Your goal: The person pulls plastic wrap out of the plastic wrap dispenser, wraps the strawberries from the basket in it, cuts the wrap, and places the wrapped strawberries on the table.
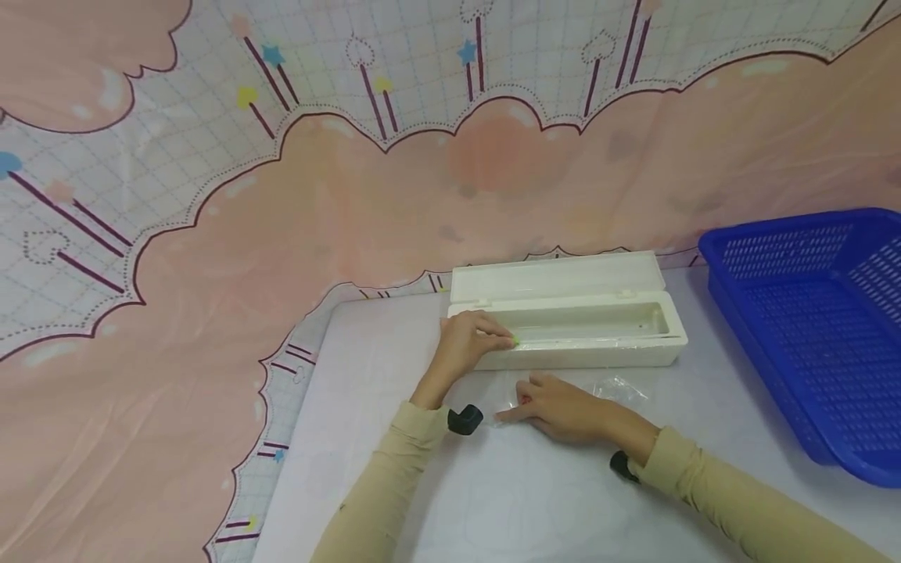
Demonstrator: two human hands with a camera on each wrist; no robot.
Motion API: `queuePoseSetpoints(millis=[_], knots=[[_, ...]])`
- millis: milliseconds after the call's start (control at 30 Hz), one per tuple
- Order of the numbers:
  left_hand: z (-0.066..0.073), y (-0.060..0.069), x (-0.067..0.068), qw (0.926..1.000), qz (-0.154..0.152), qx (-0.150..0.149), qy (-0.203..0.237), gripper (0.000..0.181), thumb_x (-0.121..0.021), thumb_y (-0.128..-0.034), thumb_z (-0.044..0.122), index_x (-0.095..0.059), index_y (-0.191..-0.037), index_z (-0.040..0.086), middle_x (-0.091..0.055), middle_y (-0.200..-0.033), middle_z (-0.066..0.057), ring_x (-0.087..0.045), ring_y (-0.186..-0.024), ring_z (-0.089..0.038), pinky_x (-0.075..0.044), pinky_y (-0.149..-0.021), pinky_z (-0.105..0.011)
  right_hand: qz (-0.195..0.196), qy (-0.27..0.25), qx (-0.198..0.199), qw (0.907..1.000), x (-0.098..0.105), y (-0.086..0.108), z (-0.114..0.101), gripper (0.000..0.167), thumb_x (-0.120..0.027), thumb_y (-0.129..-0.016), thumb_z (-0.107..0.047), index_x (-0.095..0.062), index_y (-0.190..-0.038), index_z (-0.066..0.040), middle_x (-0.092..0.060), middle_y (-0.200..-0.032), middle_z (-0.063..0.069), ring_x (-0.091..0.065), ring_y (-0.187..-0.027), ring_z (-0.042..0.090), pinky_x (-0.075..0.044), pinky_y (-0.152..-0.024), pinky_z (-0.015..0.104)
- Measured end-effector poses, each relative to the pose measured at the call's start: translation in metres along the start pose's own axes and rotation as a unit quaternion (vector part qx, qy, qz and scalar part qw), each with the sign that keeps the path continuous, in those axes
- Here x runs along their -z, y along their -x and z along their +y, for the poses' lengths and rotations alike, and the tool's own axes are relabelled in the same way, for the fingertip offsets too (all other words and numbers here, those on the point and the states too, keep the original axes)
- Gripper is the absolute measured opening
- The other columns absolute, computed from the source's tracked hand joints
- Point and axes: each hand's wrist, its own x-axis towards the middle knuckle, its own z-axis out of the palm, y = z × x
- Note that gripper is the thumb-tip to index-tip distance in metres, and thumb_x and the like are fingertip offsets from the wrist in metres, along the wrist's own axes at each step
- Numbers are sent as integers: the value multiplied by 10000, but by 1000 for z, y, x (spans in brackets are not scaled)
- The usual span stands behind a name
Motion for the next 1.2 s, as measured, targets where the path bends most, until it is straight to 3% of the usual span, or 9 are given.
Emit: queuePoseSetpoints(millis=[200,367,433,533,700,800,900,1033,1200], knots=[[3,-12,-2,9991,-290,-245,181,113,-817,-788,285,-817,-842,185,-750,-881,50,-628,-800,-98,-345,-913,-441,-20,16,-34,10000,3,3,3,399,-567,-977,-108,-669,-1293,-329,-460,-882,-67,-331,-802,81,-386,-744,231],[11,-15,-8,9988,-410,-173,217,109,-802,-811,263,-815,-854,163,-744,-896,30,-618,-852,-113,-329,-895,-448,-24,1,-7,10000,5,6,4,401,-557,-977,-97,-672,-1292,-319,-454,-872,-65,-316,-793,77,-376,-731,214],[18,-17,-14,9980,-451,-172,411,104,-797,-819,230,-810,-859,136,-748,-892,10,-628,-843,-111,-373,-917,-428,-29,-12,-44,10000,4,7,4,394,-562,-974,-96,-681,-1279,-315,-468,-878,-62,-334,-797,86,-385,-737,222],[32,-21,-25,9959,-609,-276,601,132,-786,-840,250,-810,-891,130,-763,-902,7,-629,-842,-87,-445,-852,-296,15,51,-77,10000,3,8,3,274,-586,-959,-106,-746,-1144,-229,-516,-923,-43,-412,-855,121,-427,-791,266],[51,-28,-35,9959,-834,-206,292,151,-800,-813,336,-819,-878,202,-763,-897,84,-551,-776,-34,-367,-764,-257,120,260,110,9995,-2,3,-1,118,-608,-938,-121,-720,-902,-110,-574,-1016,17,-505,-983,214,-451,-908,347],[58,-33,-37,9955,-939,-146,61,134,-803,-803,349,-818,-860,229,-758,-863,107,-515,-677,-23,-335,-731,-272,170,219,32,9996,-1,3,-3,104,-619,-934,-122,-721,-927,-103,-581,-1024,16,-516,-998,225,-454,-920,355],[66,-42,-41,9931,-1136,-300,17,144,-791,-819,366,-818,-886,242,-760,-856,111,-526,-637,-27,-317,-749,-290,190,-271,-291,9990,1,5,-3,150,-601,-971,-158,-704,-1071,-113,-603,-1075,11,-525,-1059,227,-457,-958,378],[77,-53,-49,9899,-1335,-463,-74,136,-786,-823,375,-817,-891,261,-757,-873,144,-570,-761,29,-317,-862,-355,273,-1223,-623,9902,1,5,-3,241,-561,-1012,-224,-667,-1226,-191,-585,-1097,28,-533,-1068,194,-455,-968,397],[84,-60,-59,9881,-1420,-592,77,94,-793,-819,310,-817,-861,229,-765,-869,113,-624,-843,20,-302,-1062,-463,357,-1226,-382,9911,-1,7,-3,320,-556,-992,-110,-702,-1248,-237,-577,-1177,106,-542,-1108,237,-446,-985,433]])
